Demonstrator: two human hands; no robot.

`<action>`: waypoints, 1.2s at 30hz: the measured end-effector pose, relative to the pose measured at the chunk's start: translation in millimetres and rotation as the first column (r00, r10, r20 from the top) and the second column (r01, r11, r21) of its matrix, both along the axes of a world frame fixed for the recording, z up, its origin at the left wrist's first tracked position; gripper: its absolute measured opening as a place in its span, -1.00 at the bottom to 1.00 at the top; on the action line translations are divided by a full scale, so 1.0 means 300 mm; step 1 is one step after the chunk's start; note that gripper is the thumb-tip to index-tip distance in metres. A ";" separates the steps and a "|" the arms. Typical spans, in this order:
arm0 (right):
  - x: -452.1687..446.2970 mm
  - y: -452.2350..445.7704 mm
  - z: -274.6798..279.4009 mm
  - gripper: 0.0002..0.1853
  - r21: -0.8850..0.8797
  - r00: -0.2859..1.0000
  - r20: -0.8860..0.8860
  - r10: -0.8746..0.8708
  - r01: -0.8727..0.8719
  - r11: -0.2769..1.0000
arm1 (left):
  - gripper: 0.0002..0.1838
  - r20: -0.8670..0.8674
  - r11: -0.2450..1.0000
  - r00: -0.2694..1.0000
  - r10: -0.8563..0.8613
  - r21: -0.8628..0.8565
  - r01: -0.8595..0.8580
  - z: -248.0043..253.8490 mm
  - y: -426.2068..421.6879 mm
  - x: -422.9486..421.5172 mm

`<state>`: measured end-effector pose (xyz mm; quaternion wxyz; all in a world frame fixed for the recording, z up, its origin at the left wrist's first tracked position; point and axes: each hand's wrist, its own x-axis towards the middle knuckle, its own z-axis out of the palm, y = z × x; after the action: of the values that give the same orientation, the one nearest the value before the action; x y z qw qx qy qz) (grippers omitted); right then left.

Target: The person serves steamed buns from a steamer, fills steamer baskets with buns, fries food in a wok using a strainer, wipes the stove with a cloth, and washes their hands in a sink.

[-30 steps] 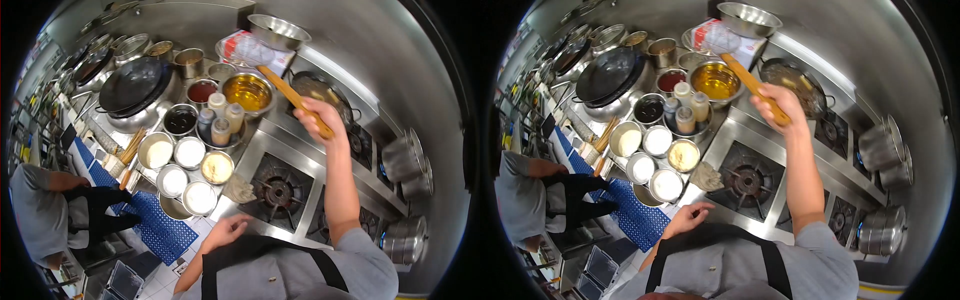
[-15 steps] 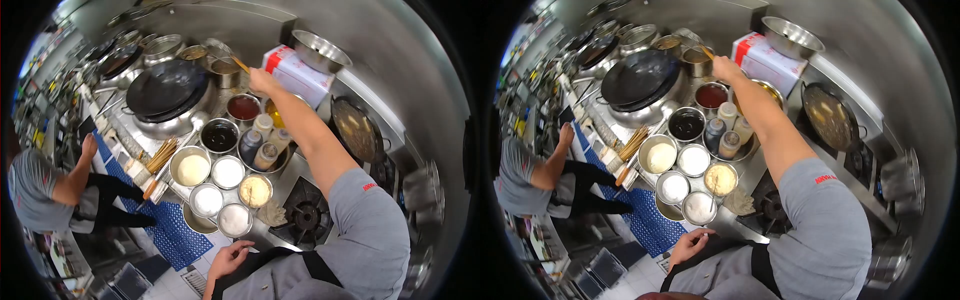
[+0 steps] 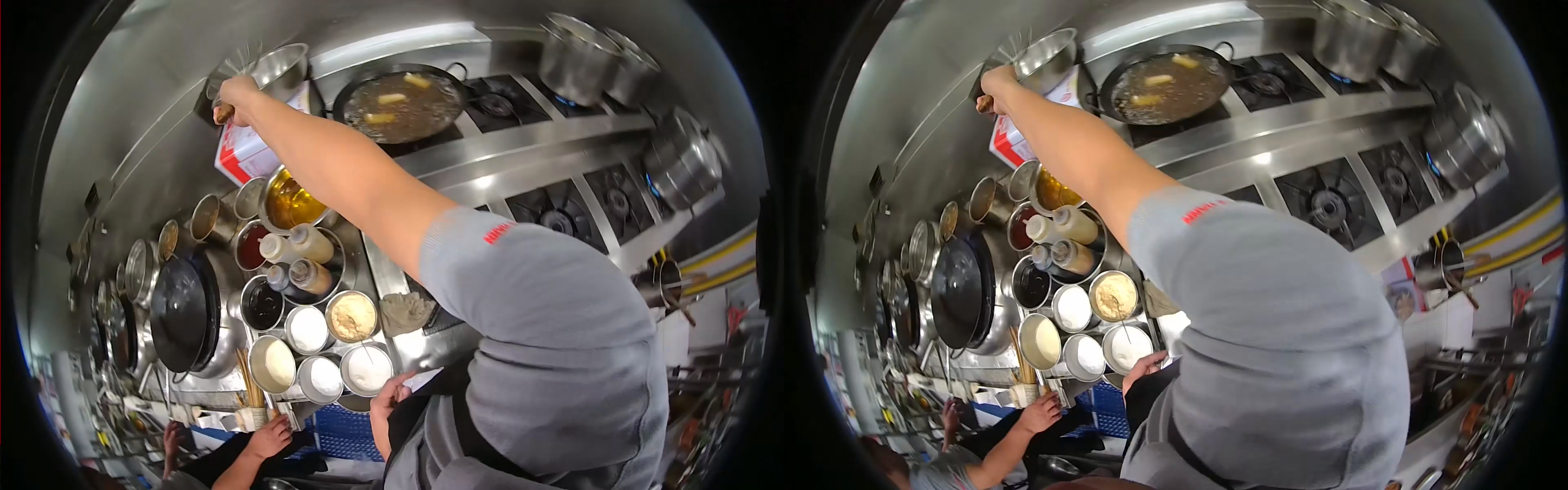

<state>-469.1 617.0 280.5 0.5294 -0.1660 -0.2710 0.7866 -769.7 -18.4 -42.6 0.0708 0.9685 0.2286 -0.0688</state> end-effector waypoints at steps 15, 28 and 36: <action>1.068 -0.803 -0.488 -0.52 0.245 0.902 0.381 0.204 -0.311 0.918 | -0.26 0.384 0.225 0.161 0.909 -0.129 -0.966 -0.206 0.628 1.584; 1.767 -1.224 -1.070 -0.25 -0.550 0.995 0.099 -0.018 0.070 0.832 | -0.23 0.588 0.788 0.524 0.616 -0.441 -0.430 0.152 0.910 2.181; 2.404 -0.471 -0.874 -0.59 0.571 0.045 0.613 -0.788 0.665 0.482 | -0.51 0.421 0.541 0.346 0.838 -0.722 -0.432 0.214 0.972 2.467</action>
<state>252.0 475.8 18.4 0.6610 -0.5929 -0.4128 0.2030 -29.5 273.1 21.7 0.4200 0.6725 0.5267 0.3065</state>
